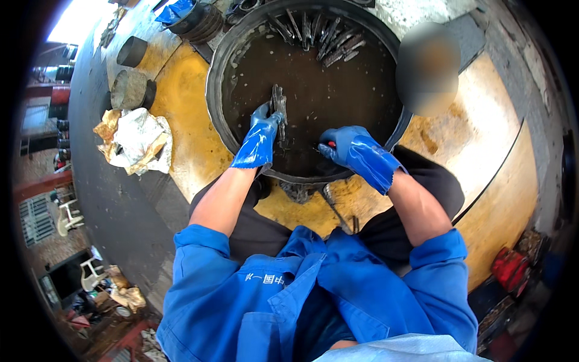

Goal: The person cleans various metal machine parts by dipping them into a basin of dark liquid, scrubbing them with a brush, and setting them aside on a nearby surface.

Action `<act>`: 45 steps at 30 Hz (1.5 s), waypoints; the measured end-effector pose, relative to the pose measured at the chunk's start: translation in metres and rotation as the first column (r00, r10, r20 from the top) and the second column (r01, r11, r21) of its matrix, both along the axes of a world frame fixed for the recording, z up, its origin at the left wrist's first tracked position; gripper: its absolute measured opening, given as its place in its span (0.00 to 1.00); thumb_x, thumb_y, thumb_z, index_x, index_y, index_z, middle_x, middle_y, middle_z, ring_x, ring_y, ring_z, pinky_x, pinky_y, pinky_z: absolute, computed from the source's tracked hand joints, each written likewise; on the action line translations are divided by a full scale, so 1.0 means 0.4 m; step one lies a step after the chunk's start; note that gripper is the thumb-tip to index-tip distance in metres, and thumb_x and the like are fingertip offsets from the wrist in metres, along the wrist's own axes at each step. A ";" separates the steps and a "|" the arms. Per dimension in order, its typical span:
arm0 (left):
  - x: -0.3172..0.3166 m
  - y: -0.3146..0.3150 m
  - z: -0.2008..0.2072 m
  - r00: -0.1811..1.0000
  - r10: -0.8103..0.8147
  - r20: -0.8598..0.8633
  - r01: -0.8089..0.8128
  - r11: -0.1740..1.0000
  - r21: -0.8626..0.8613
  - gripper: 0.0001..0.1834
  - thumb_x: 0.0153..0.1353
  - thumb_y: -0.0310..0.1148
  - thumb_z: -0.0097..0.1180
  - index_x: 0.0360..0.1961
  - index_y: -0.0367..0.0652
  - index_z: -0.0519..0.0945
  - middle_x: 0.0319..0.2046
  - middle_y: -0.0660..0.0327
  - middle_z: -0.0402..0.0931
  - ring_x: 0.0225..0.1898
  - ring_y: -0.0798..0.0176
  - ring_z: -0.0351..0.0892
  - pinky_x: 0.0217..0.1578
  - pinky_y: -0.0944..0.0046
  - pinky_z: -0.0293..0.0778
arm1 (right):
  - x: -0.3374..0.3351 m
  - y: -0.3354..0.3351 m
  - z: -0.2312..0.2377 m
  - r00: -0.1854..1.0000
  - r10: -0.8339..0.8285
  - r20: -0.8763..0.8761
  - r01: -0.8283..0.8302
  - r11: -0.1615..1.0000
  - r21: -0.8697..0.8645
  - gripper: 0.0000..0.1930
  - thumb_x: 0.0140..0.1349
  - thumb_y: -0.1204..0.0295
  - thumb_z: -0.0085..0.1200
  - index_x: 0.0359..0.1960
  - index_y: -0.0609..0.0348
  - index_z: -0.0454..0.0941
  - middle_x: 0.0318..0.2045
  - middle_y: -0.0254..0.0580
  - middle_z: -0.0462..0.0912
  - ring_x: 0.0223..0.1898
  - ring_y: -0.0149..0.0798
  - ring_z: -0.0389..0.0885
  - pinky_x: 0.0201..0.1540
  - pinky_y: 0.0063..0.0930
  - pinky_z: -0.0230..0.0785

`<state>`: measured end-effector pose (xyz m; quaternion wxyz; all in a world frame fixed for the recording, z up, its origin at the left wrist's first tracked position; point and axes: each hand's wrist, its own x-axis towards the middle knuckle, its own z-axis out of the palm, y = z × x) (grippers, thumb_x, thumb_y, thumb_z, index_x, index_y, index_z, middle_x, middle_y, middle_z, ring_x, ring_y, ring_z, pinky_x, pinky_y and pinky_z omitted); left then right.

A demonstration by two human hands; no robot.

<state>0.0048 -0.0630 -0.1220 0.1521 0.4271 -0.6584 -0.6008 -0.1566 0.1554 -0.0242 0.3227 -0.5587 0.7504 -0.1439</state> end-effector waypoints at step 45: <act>0.014 -0.075 0.112 0.538 0.610 -0.581 0.463 0.362 0.809 0.23 0.64 0.53 0.64 0.46 0.43 0.82 0.42 0.53 0.84 0.44 0.47 0.82 0.51 0.38 0.78 | -0.130 0.031 -0.061 0.860 -0.413 0.301 0.369 0.909 0.192 0.20 0.67 0.56 0.59 0.54 0.55 0.84 0.40 0.36 0.87 0.38 0.31 0.83 0.44 0.27 0.75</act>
